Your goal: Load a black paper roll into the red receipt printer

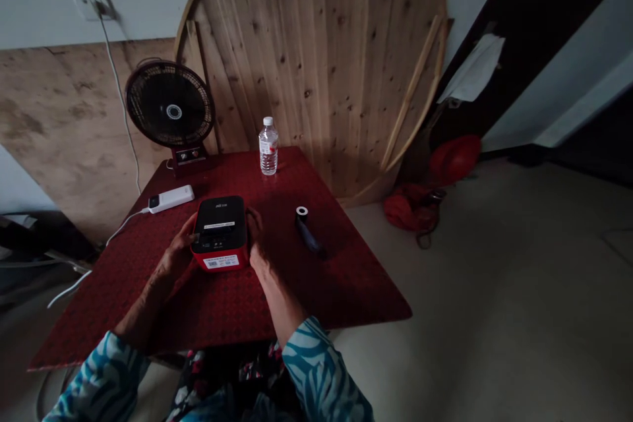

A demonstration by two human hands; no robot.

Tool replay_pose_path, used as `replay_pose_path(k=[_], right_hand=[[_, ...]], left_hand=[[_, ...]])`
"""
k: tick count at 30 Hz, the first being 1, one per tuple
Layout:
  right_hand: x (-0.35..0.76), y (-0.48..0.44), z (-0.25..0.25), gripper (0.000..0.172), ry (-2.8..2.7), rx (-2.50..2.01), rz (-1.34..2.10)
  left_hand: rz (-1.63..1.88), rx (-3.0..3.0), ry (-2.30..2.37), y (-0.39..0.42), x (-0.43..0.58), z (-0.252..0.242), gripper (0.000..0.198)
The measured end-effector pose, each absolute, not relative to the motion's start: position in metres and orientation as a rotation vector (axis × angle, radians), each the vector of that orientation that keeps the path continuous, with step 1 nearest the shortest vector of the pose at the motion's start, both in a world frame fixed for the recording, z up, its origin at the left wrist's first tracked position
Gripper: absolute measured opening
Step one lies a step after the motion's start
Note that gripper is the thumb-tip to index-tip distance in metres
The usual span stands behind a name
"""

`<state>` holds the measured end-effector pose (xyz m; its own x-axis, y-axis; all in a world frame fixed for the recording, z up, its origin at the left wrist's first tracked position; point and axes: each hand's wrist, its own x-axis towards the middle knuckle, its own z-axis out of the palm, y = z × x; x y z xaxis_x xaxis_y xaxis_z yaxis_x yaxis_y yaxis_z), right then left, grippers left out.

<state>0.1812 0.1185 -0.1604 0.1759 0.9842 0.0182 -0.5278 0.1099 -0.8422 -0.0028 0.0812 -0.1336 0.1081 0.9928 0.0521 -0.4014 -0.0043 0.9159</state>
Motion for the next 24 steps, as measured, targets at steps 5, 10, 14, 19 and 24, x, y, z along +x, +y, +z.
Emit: replay_pose_path(k=[5,10,14,19,24], right_hand=[[0.177,0.12,-0.165,0.041,-0.646,-0.766,1.317],[0.177,0.121,-0.167,0.039,-0.617,-0.758,1.323],[0.177,0.121,-0.167,0.04,-0.607,-0.758,1.325],[0.176,0.122,-0.168,0.039,-0.616,-0.787,1.308],[0.174,0.121,-0.165,0.041,-0.589,-0.823,1.288]], left_hand=[[1.314,0.965,0.84,0.081,-0.002,-0.127,0.076],[1.309,0.944,0.874,0.077,0.003,-0.12,0.077],[1.321,0.951,0.883,0.081,0.002,-0.124,0.075],[1.304,1.015,0.875,0.086,-0.002,-0.131,0.077],[1.306,1.036,0.878,0.086,-0.003,-0.133,0.075]])
